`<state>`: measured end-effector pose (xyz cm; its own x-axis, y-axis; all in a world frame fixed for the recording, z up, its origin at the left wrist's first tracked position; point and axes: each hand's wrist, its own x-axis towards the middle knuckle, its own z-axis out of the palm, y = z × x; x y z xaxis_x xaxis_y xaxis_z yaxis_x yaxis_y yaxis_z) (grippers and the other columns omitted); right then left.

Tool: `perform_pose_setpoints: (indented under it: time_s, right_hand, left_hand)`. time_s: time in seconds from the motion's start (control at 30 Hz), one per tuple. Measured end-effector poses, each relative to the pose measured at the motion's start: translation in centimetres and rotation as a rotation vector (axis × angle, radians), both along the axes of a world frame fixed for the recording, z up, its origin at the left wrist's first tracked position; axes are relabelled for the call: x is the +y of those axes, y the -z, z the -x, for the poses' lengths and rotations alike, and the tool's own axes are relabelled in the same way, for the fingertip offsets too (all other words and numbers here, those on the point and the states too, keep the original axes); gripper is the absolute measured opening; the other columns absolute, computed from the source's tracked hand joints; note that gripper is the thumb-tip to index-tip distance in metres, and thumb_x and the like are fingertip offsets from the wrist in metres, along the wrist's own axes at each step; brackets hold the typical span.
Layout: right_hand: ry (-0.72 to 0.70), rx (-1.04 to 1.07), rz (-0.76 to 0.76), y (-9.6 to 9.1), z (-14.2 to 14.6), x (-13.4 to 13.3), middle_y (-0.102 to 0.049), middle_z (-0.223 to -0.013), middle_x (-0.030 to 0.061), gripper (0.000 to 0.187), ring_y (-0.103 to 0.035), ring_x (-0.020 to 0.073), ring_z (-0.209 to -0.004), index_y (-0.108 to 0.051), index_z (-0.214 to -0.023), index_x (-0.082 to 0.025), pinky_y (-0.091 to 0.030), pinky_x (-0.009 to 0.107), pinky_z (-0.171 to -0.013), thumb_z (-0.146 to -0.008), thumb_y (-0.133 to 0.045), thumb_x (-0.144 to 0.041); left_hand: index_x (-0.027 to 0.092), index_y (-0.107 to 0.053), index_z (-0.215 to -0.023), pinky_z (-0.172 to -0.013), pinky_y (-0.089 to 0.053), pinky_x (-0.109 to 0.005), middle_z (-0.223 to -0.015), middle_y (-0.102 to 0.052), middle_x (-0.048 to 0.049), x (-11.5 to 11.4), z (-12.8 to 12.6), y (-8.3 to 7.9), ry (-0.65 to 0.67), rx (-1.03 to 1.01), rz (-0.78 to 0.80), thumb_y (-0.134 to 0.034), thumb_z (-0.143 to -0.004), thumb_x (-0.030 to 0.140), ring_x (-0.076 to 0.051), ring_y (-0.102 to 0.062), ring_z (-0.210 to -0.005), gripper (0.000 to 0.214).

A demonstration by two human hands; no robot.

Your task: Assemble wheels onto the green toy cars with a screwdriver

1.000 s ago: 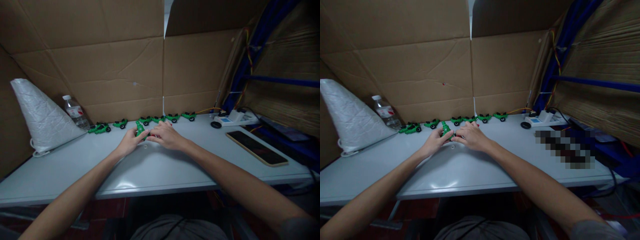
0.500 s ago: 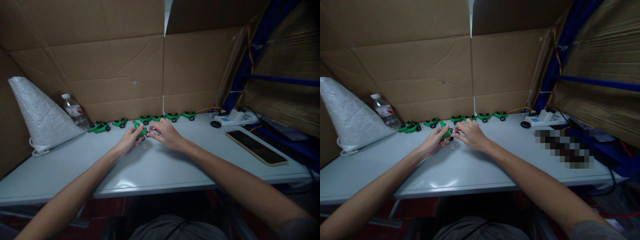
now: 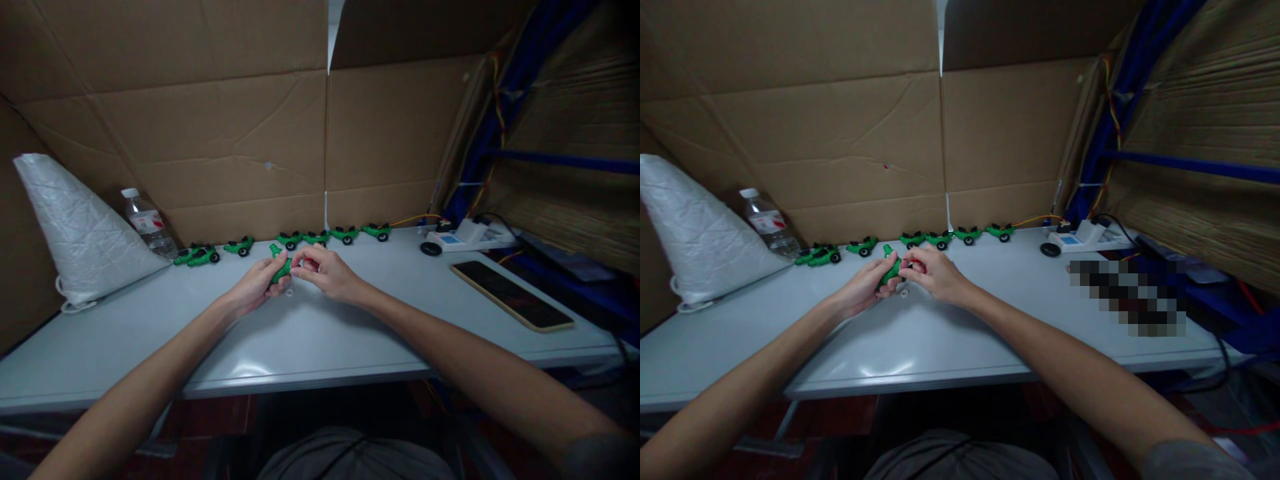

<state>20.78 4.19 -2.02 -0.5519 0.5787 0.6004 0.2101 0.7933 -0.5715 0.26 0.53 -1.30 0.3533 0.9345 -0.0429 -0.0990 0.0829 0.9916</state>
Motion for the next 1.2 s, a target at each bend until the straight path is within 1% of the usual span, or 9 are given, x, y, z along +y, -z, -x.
perform_pose_setpoints:
  time_s: [0.1,0.27,0.43,0.5,0.6,0.77,0.87,1.0,1.2]
  right_hand:
    - [-0.026,-0.040,-0.048,-0.2,-0.2,0.1,-0.054,-0.072,-0.0013,0.016,-0.048,0.0193,-0.080,-0.068,-0.097,-0.020,-0.037,0.031,-0.077,-0.102,-0.062,-0.033]
    - [-0.014,-0.029,-0.101,0.2,-0.1,0.1,-0.060,-0.078,0.0011,0.023,-0.049,0.0202,-0.083,-0.071,-0.111,-0.020,-0.038,0.033,-0.080,-0.104,-0.061,-0.039]
    - [-0.009,-0.015,-0.103,0.3,0.0,-0.1,-0.055,-0.073,-0.0007,0.019,-0.048,0.0198,-0.080,-0.070,-0.101,-0.020,-0.038,0.032,-0.078,-0.102,-0.063,-0.038]
    - [-0.007,-0.039,-0.116,0.0,-0.1,-0.1,-0.055,-0.073,-0.0006,0.018,-0.048,0.0199,-0.080,-0.068,-0.101,-0.020,-0.038,0.032,-0.077,-0.103,-0.062,-0.036]
    - [0.029,-0.102,-0.179,-0.4,-0.6,0.1,-0.058,-0.079,0.0011,0.018,-0.049,0.0202,-0.083,-0.064,-0.099,-0.020,-0.037,0.033,-0.079,-0.105,-0.057,-0.035]
    - [0.036,-0.347,-0.302,0.1,-1.2,0.9,-0.064,-0.100,0.0060,0.010,-0.053,0.0213,-0.093,-0.061,-0.097,-0.021,-0.036,0.034,-0.081,-0.103,-0.056,-0.026]
    - [-0.018,-0.476,-0.309,0.9,-1.3,1.2,-0.065,-0.099,0.0058,0.006,-0.055,0.0209,-0.090,-0.063,-0.095,-0.023,-0.037,0.033,-0.078,-0.100,-0.060,-0.019]
    - [-0.033,-0.537,-0.317,1.8,-1.3,1.1,-0.065,-0.095,0.0059,0.008,-0.056,0.0209,-0.087,-0.062,-0.091,-0.023,-0.037,0.033,-0.074,-0.098,-0.063,-0.019]
    - [-0.003,-0.535,-0.319,1.8,-1.2,0.7,-0.065,-0.095,0.0071,0.007,-0.058,0.0229,-0.091,-0.058,-0.094,-0.023,-0.039,0.034,-0.075,-0.096,-0.062,-0.017]
  left_hand:
    - [0.014,-0.061,-0.090,-0.044,-0.020,-0.017,-0.065,-0.043,0.0046,-0.1,0.2,-0.1,0.024,-0.003,0.029,-0.068,-0.092,0.062,-0.005,-0.030,-0.049,0.049]
    - [0.014,-0.063,-0.096,-0.044,-0.022,-0.017,-0.066,-0.043,0.0052,-0.2,0.3,-0.4,0.013,-0.045,0.056,-0.070,-0.091,0.062,-0.005,-0.030,-0.049,0.048]
    - [0.014,-0.060,-0.088,-0.044,-0.020,-0.017,-0.065,-0.041,0.0050,-0.1,0.4,-0.4,0.023,0.000,0.016,-0.068,-0.092,0.063,-0.005,-0.029,-0.049,0.050]
    - [0.015,-0.057,-0.082,-0.044,-0.021,-0.018,-0.064,-0.041,0.0049,0.0,0.6,-0.4,-0.025,0.044,-0.048,-0.067,-0.092,0.064,-0.005,-0.029,-0.049,0.051]
    - [0.017,-0.050,-0.075,-0.044,-0.021,-0.018,-0.061,-0.043,0.0045,0.2,0.8,-0.6,-0.152,0.118,-0.170,-0.068,-0.091,0.065,-0.005,-0.031,-0.048,0.053]
    - [0.019,-0.050,-0.078,-0.043,-0.020,-0.018,-0.059,-0.046,0.0045,0.8,1.0,-0.5,-0.378,0.177,-0.281,-0.073,-0.086,0.066,-0.007,-0.037,-0.048,0.052]
    - [0.020,-0.047,-0.076,-0.042,-0.020,-0.019,-0.057,-0.044,0.0055,1.1,1.1,-0.3,-0.436,0.175,-0.287,-0.072,-0.085,0.068,-0.007,-0.033,-0.046,0.054]
    - [0.022,-0.043,-0.074,-0.042,-0.020,-0.019,-0.055,-0.040,0.0072,1.3,1.3,-0.3,-0.505,0.133,-0.293,-0.072,-0.083,0.071,-0.006,-0.030,-0.045,0.058]
    - [0.021,-0.045,-0.073,-0.044,-0.023,-0.020,-0.059,-0.037,0.0085,1.2,1.6,-0.2,-0.561,0.205,-0.373,-0.082,-0.078,0.060,-0.006,-0.029,-0.048,0.054]
